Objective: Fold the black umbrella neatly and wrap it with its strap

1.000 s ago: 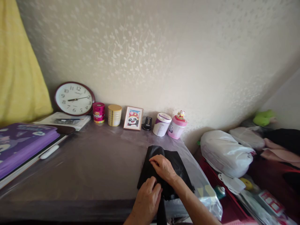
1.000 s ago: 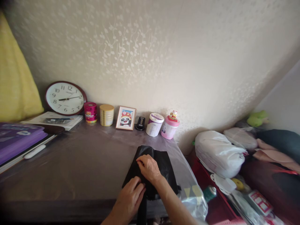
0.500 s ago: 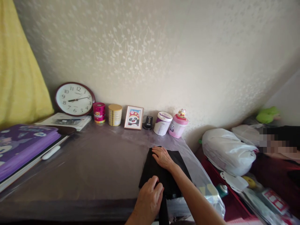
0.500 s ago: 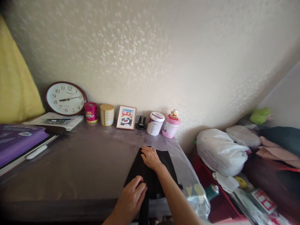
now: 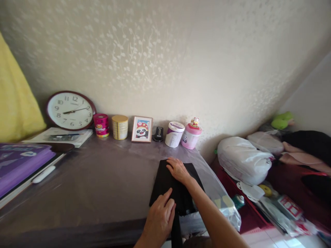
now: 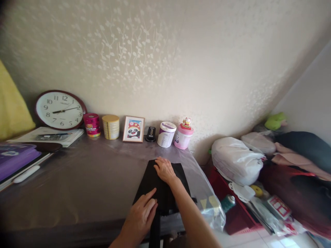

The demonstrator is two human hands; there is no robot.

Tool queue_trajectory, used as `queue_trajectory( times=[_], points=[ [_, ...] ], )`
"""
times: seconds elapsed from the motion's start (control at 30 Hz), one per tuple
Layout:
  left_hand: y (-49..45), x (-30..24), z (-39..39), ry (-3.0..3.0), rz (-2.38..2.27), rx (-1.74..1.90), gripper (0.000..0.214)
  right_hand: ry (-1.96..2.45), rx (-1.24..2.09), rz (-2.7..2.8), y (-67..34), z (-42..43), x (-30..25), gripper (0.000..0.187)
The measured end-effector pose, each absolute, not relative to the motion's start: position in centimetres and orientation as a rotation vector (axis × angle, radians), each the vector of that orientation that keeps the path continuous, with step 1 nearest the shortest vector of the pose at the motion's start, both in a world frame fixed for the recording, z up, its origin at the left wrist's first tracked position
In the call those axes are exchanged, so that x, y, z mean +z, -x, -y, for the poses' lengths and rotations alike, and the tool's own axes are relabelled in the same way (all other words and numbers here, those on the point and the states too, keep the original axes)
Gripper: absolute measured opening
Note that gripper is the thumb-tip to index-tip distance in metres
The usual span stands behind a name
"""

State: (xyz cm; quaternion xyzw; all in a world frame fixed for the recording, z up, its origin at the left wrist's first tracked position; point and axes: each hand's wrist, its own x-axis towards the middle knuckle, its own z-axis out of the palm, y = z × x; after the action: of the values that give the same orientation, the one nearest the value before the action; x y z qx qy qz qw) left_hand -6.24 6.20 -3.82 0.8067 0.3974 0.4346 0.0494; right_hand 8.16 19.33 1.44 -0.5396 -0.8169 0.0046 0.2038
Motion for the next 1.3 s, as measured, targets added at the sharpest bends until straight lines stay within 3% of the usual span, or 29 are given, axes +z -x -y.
queue_trajectory(
  times=[0.3,0.53,0.83,1.3],
  points=[
    [6.2,-3.6,-6.2,-2.468,-1.213,1.364,0.017,2.059,0.155,1.539,-16.5,-18.4,3.2,0.032],
    [6.2,-3.7,-6.2,-2.468,-1.205,1.354,0.016,1.858,0.029,1.82,-16.3,-16.0,3.6,0.027],
    [6.3,-3.5,-6.2,-2.473,-1.198,1.385,0.016,2.407,0.08,1.765,-16.6,-13.6,3.5,0.045],
    [6.3,-3.5,-6.1,-2.471,-1.211,1.354,0.016,2.122,0.075,1.758,-16.8,-13.9,3.5,0.025]
  ],
)
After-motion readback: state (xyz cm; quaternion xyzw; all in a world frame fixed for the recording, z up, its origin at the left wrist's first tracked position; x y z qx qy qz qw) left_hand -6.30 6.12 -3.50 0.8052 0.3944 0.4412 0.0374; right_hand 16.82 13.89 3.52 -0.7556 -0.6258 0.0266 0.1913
